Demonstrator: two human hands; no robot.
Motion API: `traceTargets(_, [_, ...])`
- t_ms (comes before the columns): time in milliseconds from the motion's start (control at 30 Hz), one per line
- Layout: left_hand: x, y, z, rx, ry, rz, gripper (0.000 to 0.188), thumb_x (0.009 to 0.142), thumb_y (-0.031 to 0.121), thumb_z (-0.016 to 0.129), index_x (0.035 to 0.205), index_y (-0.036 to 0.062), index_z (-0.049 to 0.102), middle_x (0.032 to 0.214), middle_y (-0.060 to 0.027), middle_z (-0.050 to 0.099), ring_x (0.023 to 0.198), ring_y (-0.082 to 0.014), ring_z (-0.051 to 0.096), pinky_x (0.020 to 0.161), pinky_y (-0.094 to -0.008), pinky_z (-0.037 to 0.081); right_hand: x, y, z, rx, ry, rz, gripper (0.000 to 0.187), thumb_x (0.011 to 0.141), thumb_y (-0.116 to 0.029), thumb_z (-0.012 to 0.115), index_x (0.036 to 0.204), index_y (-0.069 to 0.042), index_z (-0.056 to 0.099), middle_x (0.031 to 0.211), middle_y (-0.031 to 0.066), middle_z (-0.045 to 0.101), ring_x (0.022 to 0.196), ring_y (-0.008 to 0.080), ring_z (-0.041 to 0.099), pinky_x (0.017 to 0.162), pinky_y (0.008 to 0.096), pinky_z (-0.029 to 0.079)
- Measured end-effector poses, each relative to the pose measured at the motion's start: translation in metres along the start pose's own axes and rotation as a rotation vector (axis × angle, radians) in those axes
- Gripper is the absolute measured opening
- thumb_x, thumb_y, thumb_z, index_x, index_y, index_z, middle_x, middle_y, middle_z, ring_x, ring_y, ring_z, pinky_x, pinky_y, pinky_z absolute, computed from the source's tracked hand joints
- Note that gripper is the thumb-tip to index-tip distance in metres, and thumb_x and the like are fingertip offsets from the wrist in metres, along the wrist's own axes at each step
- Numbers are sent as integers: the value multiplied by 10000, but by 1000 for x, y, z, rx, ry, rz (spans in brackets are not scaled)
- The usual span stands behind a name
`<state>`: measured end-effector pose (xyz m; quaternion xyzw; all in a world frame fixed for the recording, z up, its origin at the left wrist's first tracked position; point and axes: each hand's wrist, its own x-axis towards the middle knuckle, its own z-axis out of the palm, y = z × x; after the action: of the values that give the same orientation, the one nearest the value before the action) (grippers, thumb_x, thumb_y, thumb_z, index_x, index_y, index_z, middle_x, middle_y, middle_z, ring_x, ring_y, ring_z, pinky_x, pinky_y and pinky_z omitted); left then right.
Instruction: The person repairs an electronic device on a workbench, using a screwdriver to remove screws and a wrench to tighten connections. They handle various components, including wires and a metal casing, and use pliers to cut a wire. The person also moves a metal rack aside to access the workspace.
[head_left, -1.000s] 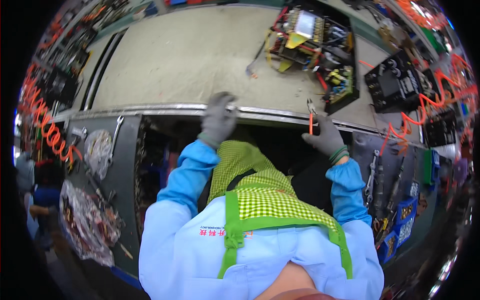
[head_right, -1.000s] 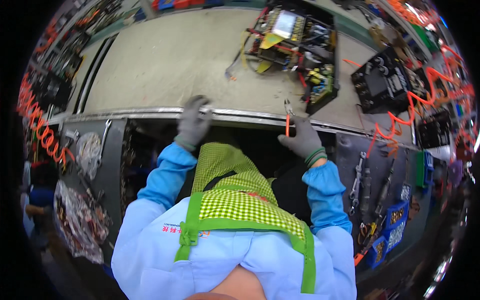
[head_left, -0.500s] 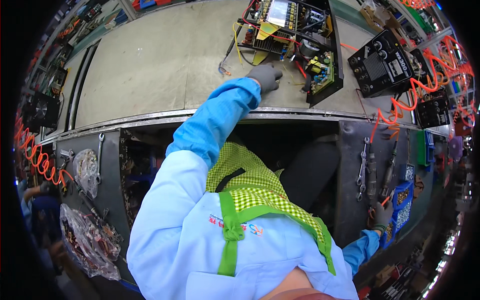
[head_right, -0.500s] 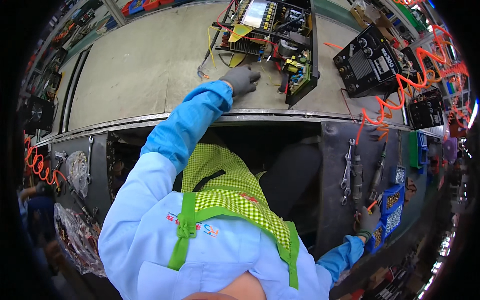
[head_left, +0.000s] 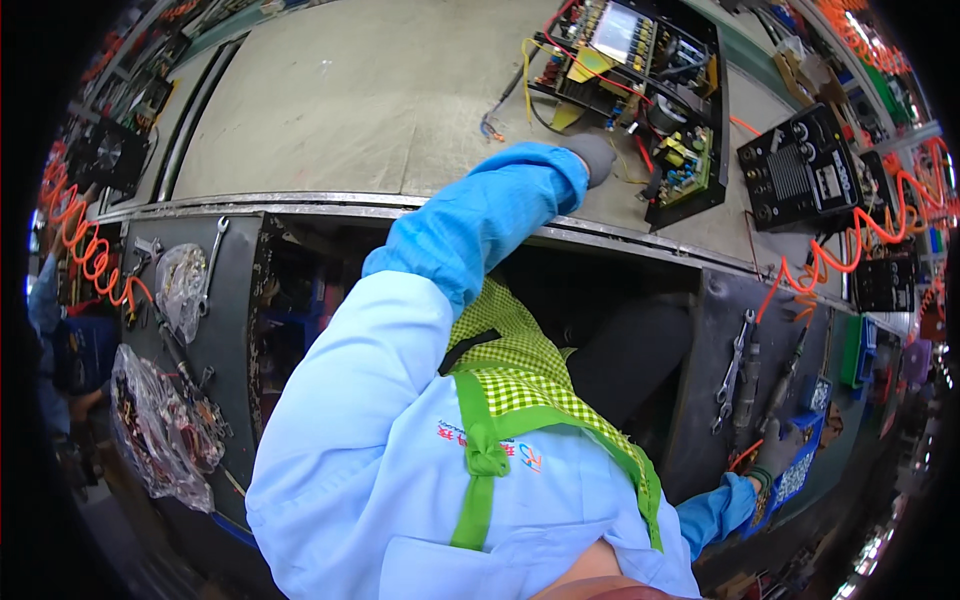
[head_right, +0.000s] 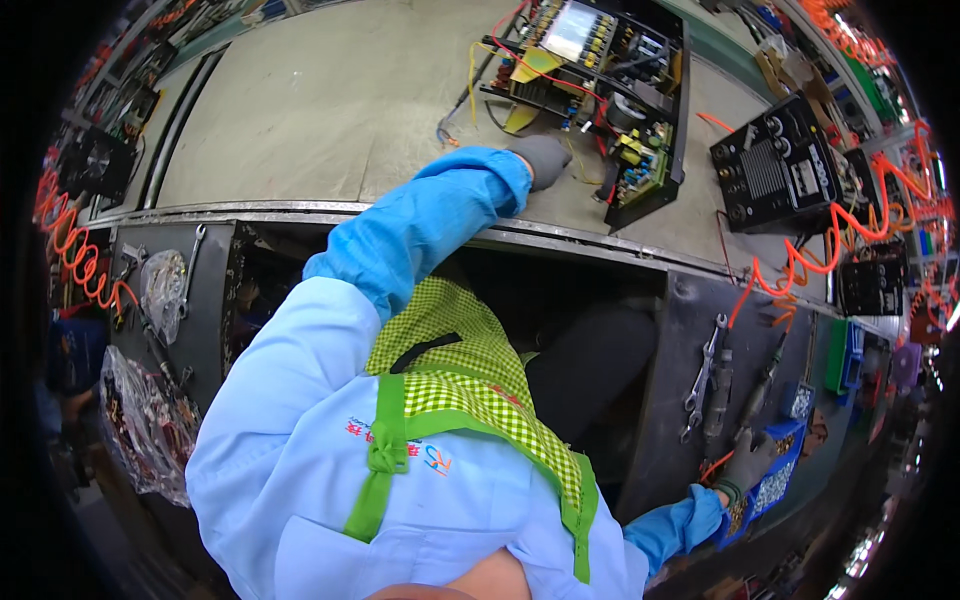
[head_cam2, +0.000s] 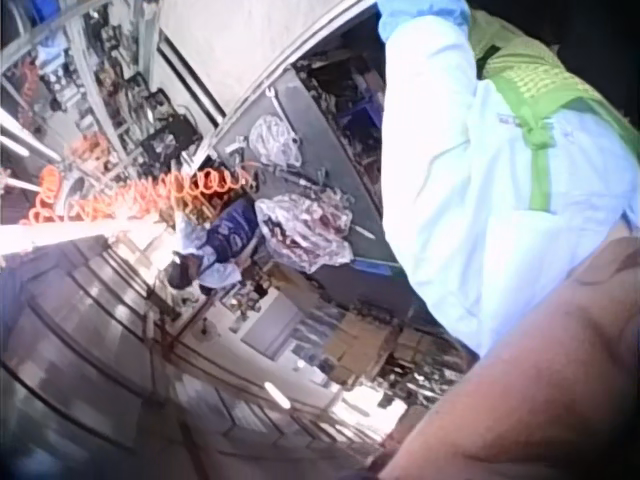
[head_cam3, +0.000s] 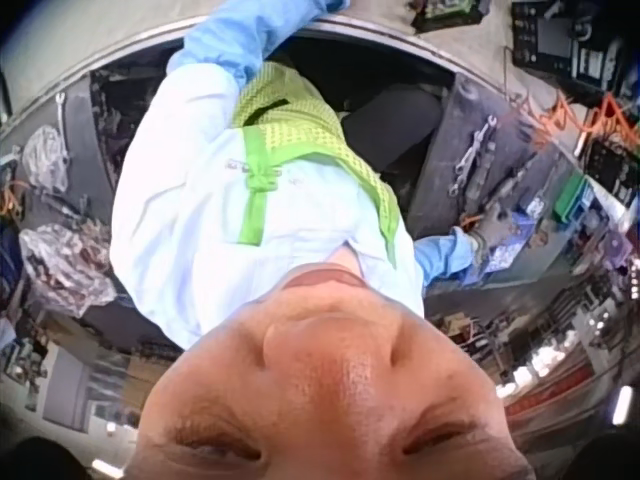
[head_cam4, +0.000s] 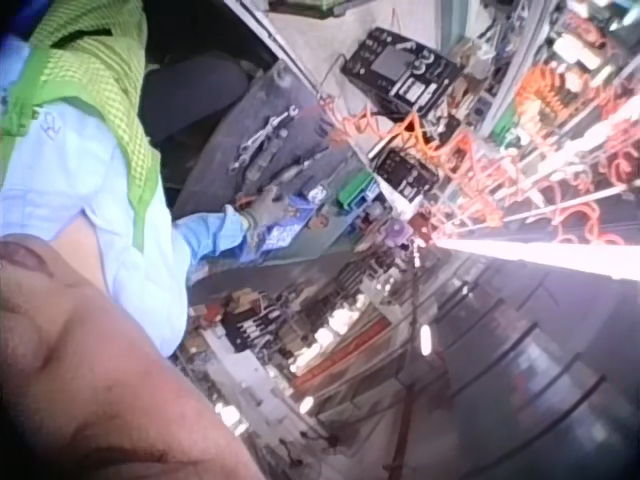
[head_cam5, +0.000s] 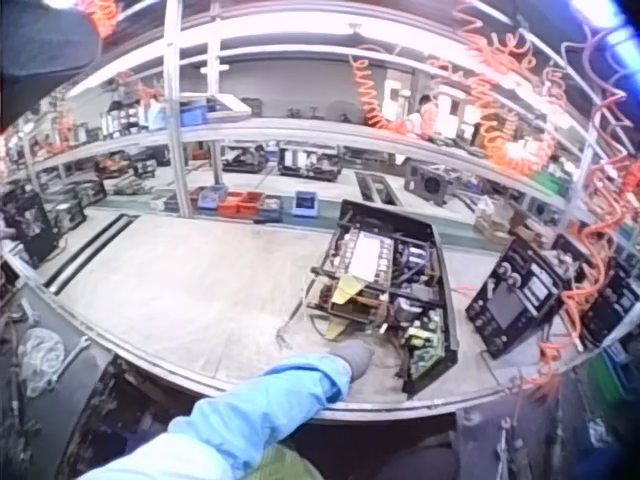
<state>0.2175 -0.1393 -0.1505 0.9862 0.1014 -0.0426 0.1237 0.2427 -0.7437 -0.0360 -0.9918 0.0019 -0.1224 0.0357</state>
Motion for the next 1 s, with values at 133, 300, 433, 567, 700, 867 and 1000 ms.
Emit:
traceTargets(133, [19, 0, 11, 85, -22, 55, 270, 856, 168, 501, 1021, 74, 693, 1065, -183, 667, 997, -353, 635, 865, -448, 503, 6, -54, -12, 164, 108, -339, 370, 845, -233, 624, 1105, 24, 566, 1171, 196, 531, 1099, 352, 503, 934, 449, 406])
traceTargets(300, [-25, 6, -2, -23, 135, 47, 203, 847, 156, 539, 953, 57, 681, 964, -187, 671, 929, -362, 643, 802, -475, 507, -3, -156, -3, 456, 42, -559, 324, 850, -183, 617, 1095, 25, 568, 1210, 172, 510, 1117, 302, 510, 923, 388, 434])
traceTargets(433, [-82, -20, -4, -396, 403, -84, 151, 842, 156, 567, 922, 54, 644, 908, -192, 658, 881, -376, 632, 746, -477, 504, 12, -209, 45, 556, -126, -755, 300, 816, -125, 634, 1084, -1, 583, 1190, 169, 528, 1116, 311, 513, 929, 397, 431])
traceTargets(567, [-209, -70, -17, -799, 669, -232, 207, 857, 188, 609, 1008, 50, 635, 892, -130, 659, 842, -256, 643, 755, -371, 514, 34, -272, 83, 510, -201, -879, 321, 821, -160, 622, 1095, 3, 586, 1153, 178, 557, 1113, 322, 520, 939, 402, 420])
traceTargets(700, [-379, -122, -37, -666, 1104, -742, 269, 867, 246, 621, 1046, 47, 651, 882, -130, 677, 791, -211, 653, 713, -344, 523, 70, -307, 124, 315, -104, -945, 446, 848, -260, 611, 1180, 31, 550, 1157, 222, 571, 1093, 374, 532, 964, 416, 409])
traceTargets(867, [-609, -132, -45, -698, 1701, -1083, 228, 917, 154, 594, 1120, 54, 620, 797, -20, 615, 711, -126, 585, 653, -283, 504, 100, -332, 174, 232, 28, -954, 522, 924, -368, 492, 1242, 44, 525, 1237, 275, 542, 1146, 428, 503, 975, 461, 398])
traceTargets(1000, [-726, -115, -36, -800, 2197, -1190, 136, 916, 168, 603, 1020, 80, 601, 794, -3, 605, 644, -94, 564, 514, -205, 467, 102, -337, 201, 255, -113, -885, 530, 948, -357, 435, 1288, 44, 503, 1301, 263, 510, 1207, 404, 479, 1027, 444, 372])
